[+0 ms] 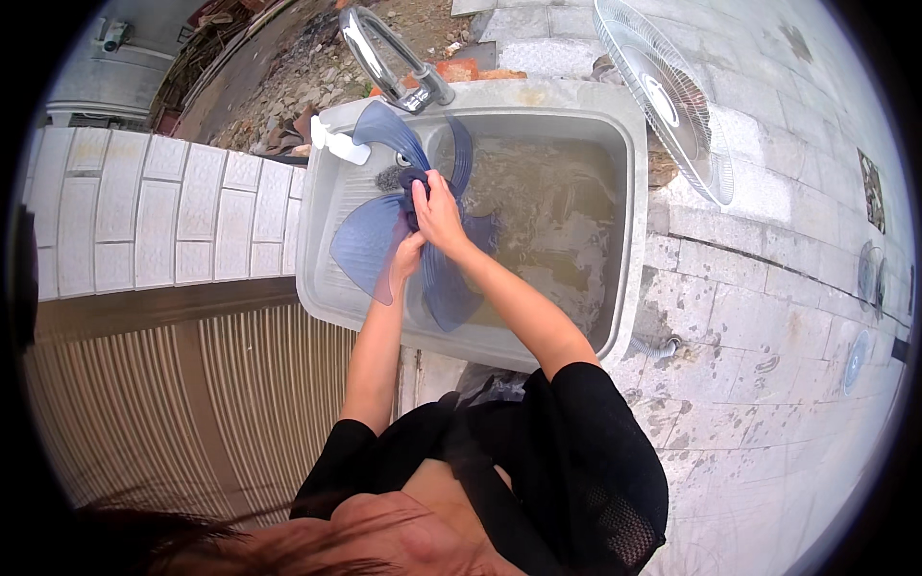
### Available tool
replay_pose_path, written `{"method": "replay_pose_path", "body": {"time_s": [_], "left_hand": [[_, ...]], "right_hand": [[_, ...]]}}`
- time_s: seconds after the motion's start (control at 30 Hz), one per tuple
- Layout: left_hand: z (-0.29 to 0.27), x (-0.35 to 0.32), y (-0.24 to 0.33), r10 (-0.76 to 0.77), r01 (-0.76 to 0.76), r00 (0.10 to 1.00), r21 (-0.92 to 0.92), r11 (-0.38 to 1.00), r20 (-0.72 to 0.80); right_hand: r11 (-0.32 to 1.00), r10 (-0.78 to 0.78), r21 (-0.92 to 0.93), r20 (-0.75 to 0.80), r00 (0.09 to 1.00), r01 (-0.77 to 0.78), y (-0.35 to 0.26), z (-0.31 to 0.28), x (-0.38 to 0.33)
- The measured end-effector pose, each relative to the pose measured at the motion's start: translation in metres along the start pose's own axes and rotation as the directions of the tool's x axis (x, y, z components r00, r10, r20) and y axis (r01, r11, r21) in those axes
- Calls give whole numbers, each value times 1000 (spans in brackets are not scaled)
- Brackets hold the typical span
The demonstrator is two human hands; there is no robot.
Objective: The person washes a fan grille and fan blades in an outdoor sink with water using a cloth, scrubbing the surfaces of the parts.
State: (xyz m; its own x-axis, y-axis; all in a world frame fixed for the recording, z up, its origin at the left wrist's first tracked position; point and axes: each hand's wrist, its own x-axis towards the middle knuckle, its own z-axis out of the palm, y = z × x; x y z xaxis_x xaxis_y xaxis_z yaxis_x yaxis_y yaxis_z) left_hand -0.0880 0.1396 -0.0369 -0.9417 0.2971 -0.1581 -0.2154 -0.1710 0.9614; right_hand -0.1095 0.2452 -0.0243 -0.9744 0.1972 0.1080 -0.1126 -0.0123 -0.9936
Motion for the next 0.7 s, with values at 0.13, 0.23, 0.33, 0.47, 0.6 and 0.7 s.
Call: {"method": "replay_pose_path", "body": {"time_s": [0.13, 0.23, 0.33, 0.47, 0.6, 0.7], "left_hand": [[-1, -7, 14, -57, 49, 997, -157, 986, -50], [-3, -8, 15, 56, -65, 997, -202, 977, -51], [5, -7, 12, -23, -28, 981, -260, 965, -193], [4, 0, 13, 92, -142, 963, -190, 971, -252], [4, -5, 25, 89, -126, 961, -128, 984, -262], [-4, -12, 12, 53, -95, 932, -101, 990, -360]], "right_hand": [[999, -44, -11, -2, 999, 44, 7, -12, -23], [959, -118, -239, 150, 982, 151, 5, -27, -43], [869, -133, -424, 295, 946, 254, 15, -51, -58], [690, -15, -635, 467, 884, 347, 71, -93, -77], [558, 137, -822, 222, 965, 110, 135, -152, -79], [351, 335, -911, -95, 937, -218, 133, -159, -71]]}}
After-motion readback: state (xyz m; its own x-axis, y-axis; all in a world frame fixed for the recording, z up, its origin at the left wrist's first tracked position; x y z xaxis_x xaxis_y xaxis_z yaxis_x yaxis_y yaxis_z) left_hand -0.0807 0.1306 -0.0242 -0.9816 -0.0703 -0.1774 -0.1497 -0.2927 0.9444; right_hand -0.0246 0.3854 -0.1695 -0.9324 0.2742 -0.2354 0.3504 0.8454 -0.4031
